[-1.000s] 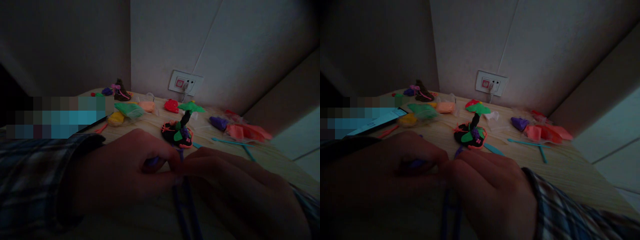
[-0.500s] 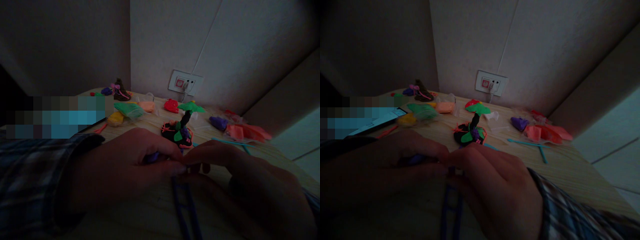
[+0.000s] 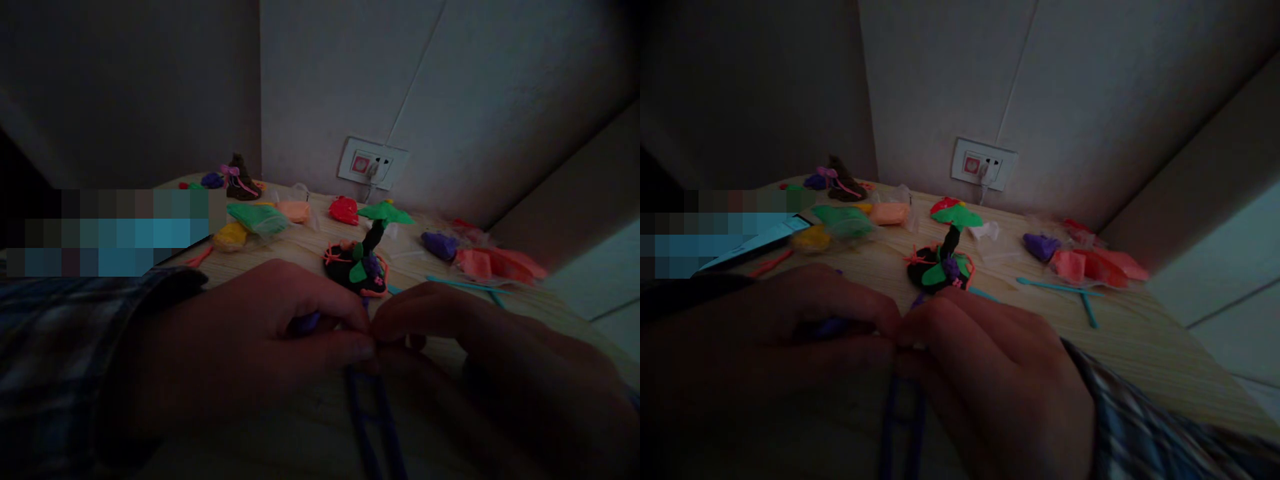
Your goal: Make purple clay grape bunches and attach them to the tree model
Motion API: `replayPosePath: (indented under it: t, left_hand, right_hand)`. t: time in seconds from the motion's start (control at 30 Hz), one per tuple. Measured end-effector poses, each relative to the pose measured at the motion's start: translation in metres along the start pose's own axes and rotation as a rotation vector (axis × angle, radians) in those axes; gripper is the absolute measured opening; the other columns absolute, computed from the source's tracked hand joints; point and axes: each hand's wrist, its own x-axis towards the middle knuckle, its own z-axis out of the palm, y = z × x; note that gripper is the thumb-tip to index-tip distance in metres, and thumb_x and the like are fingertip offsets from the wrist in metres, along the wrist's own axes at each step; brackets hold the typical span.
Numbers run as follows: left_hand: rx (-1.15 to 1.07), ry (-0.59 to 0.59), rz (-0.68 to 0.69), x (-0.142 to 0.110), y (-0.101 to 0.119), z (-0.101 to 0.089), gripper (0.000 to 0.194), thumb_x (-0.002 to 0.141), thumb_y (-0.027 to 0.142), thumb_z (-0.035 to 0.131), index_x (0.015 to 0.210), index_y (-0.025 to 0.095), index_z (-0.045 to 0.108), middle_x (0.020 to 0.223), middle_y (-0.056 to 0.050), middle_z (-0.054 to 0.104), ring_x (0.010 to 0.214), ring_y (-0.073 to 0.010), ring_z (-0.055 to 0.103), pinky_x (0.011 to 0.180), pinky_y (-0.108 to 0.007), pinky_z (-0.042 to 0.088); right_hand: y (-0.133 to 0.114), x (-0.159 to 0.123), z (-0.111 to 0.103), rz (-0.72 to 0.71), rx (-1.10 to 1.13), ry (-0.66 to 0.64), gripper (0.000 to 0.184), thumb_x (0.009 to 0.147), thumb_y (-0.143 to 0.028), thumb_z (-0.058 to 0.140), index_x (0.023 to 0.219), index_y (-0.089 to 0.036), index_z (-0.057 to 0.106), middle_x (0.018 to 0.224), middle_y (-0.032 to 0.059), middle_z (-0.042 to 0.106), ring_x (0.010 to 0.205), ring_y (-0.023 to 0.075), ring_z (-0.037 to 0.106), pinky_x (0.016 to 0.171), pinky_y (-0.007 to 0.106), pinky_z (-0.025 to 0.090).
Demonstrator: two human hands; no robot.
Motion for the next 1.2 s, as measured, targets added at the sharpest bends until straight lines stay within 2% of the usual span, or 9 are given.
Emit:
replayPosePath:
  t: [0.1,0.23,0.43,0.53,0.63,0.73,0.8,0.97,1.2]
  left_hand:
    - [0.042,0.004,-0.013,-0.001,-0.001,0.000,0.025,0.086,0.028,0.052,0.077,0.017,0.073,0.064,0.009,0.061,0.060,-0.0064,0.054,0.053,-0.013,0.034]
    - [0.021,0.008,-0.005,0.001,0.000,0.000,0.025,0.085,0.029,0.052,0.075,0.018,0.072,0.063,0.009,0.060,0.058,-0.0057,0.053,0.051,-0.012,0.033]
    - [-0.007,-0.010,-0.041,0.001,-0.001,0.003,0.029,0.079,0.032,0.050,0.081,0.018,0.075,0.065,0.007,0.062,0.061,-0.0092,0.054,0.051,-0.017,0.035]
    - [-0.006,0.001,-0.026,0.001,-0.002,0.003,0.031,0.079,0.034,0.051,0.085,0.018,0.077,0.068,0.005,0.064,0.062,-0.0100,0.055,0.051,-0.018,0.036]
    - [-0.004,0.002,-0.034,0.001,-0.004,0.002,0.026,0.079,0.031,0.052,0.080,0.019,0.075,0.063,0.007,0.063,0.058,-0.0085,0.056,0.049,-0.017,0.035]
    - [0.019,0.004,-0.022,-0.001,-0.006,0.001,0.022,0.080,0.031,0.054,0.071,0.022,0.072,0.060,0.008,0.061,0.054,-0.0074,0.054,0.046,-0.016,0.034]
    - [0.044,-0.001,-0.017,-0.003,-0.008,0.002,0.025,0.083,0.034,0.053,0.076,0.023,0.074,0.063,0.008,0.064,0.057,-0.0089,0.057,0.049,-0.018,0.037]
    - [0.097,0.007,-0.009,-0.006,-0.009,0.003,0.029,0.087,0.038,0.050,0.080,0.023,0.074,0.065,0.007,0.065,0.058,-0.0107,0.058,0.050,-0.020,0.037]
    - [0.132,0.002,0.021,-0.006,-0.012,0.006,0.029,0.090,0.039,0.050,0.076,0.024,0.071,0.061,0.008,0.062,0.054,-0.0096,0.056,0.046,-0.019,0.036]
  right_hand:
    - [0.000,-0.001,0.001,-0.009,0.032,0.015,0.017,0.103,-0.016,0.049,0.094,-0.029,0.055,0.076,-0.0074,0.070,0.063,0.0093,0.070,0.056,0.016,0.054]
    - [0.001,-0.003,0.003,-0.020,0.030,0.026,0.017,0.102,-0.014,0.051,0.097,-0.030,0.053,0.078,-0.0092,0.070,0.062,0.0077,0.070,0.057,0.016,0.054]
    - [0.000,-0.002,0.005,-0.011,-0.013,0.052,0.016,0.103,-0.016,0.048,0.097,-0.030,0.054,0.077,-0.0109,0.071,0.035,0.0057,0.044,0.052,0.020,0.055]
    - [-0.001,-0.002,0.006,-0.005,-0.019,0.055,0.018,0.105,-0.018,0.047,0.098,-0.032,0.056,0.077,-0.0103,0.073,0.039,0.0077,0.053,0.052,0.021,0.056]
    - [-0.003,-0.003,0.005,0.028,-0.055,0.061,0.022,0.107,-0.022,0.047,0.097,-0.033,0.063,0.074,-0.0068,0.074,0.050,0.0121,0.066,0.052,0.021,0.058]
    - [-0.007,-0.004,0.004,0.058,-0.145,0.058,0.029,0.107,-0.026,0.046,0.092,-0.034,0.070,0.073,-0.0042,0.075,0.049,0.0135,0.067,0.051,0.022,0.059]
    - [-0.010,-0.004,0.002,0.068,-0.178,0.026,0.032,0.107,-0.026,0.045,0.089,-0.033,0.071,0.073,-0.0032,0.076,0.051,0.0145,0.069,0.050,0.023,0.058]
    - [-0.012,-0.004,-0.002,0.060,-0.209,-0.036,0.034,0.106,-0.024,0.045,0.081,-0.031,0.066,0.074,-0.0015,0.076,0.057,0.0153,0.071,0.047,0.022,0.055]
    - [-0.012,-0.005,-0.005,0.050,-0.249,-0.047,0.028,0.105,-0.023,0.048,0.082,-0.030,0.063,0.084,-0.0013,0.078,0.067,0.0156,0.075,0.051,0.023,0.055]
